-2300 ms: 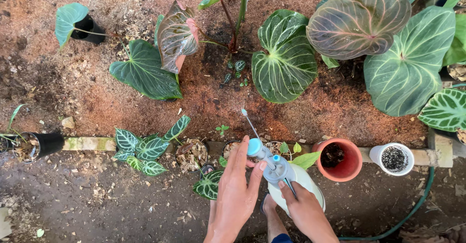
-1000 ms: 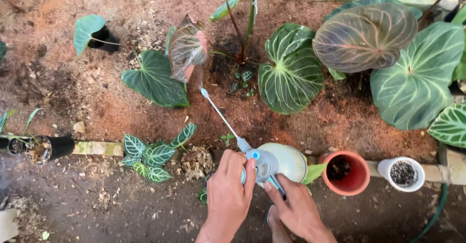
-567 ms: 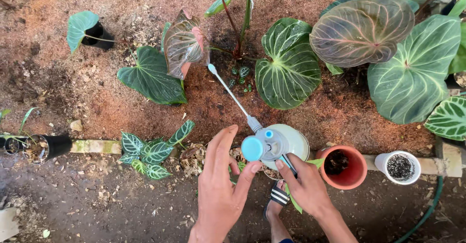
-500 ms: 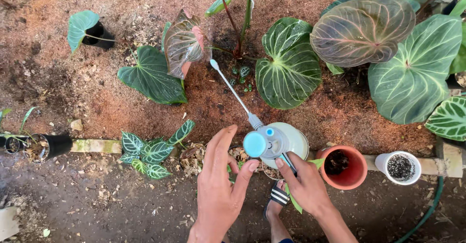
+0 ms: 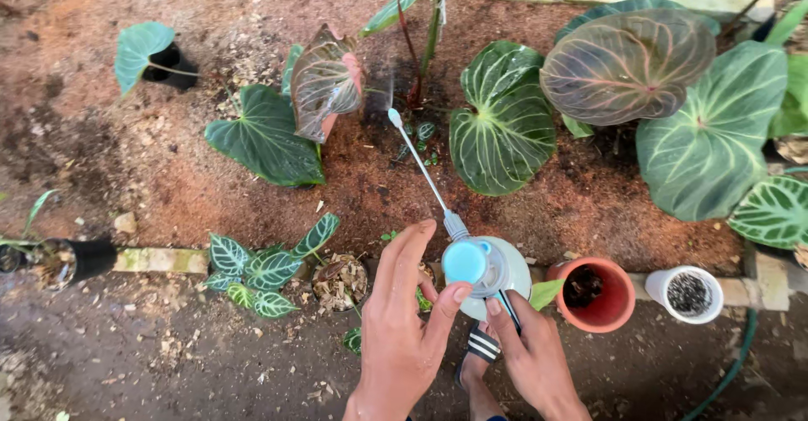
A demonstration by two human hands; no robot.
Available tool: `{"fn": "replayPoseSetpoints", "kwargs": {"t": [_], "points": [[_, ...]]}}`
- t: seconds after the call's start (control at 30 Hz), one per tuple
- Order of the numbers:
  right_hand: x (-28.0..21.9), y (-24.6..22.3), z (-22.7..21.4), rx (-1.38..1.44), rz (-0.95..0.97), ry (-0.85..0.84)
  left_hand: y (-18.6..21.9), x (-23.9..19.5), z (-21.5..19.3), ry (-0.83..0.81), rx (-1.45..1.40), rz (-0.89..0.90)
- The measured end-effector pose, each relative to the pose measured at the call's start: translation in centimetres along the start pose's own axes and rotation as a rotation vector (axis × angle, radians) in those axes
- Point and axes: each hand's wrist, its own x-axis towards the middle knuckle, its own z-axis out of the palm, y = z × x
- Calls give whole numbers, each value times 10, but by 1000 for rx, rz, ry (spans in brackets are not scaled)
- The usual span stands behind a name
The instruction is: The person uses a handheld pressure sprayer to mist water onto various potted plants and the surrounding soil in a garden area. They move between different plant beds, spraying the leaves and soil of several large-leafed plants and smaller potted seedlings.
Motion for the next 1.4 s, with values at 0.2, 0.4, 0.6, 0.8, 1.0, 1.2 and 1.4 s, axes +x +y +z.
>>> {"fn": "replayPoseSetpoints", "kwargs": {"t": [0.2,0.4,0.6,0.8,1.0,1.2,1.4], "points": [[6,12,23,71,105,38,-2,5,-15,-37,-53,14],[22,34,42,-22,143,26,-22,3,-30,-147,-64,-27],[28,34,65,64,313,45,-39,13,-50,-244,-77,-80],[25,26,79,119,373,81,-56,22,-67,-279,-61,-42],[26,25,80,76,293,56,-72,29,-78,-311,-54,-54],[40,12,79,35,341,76,-79,33,-81,-327,-21,-57],[47,-1,77,-69,369,71,-84,34,-83,-331,-48,-49]]}}
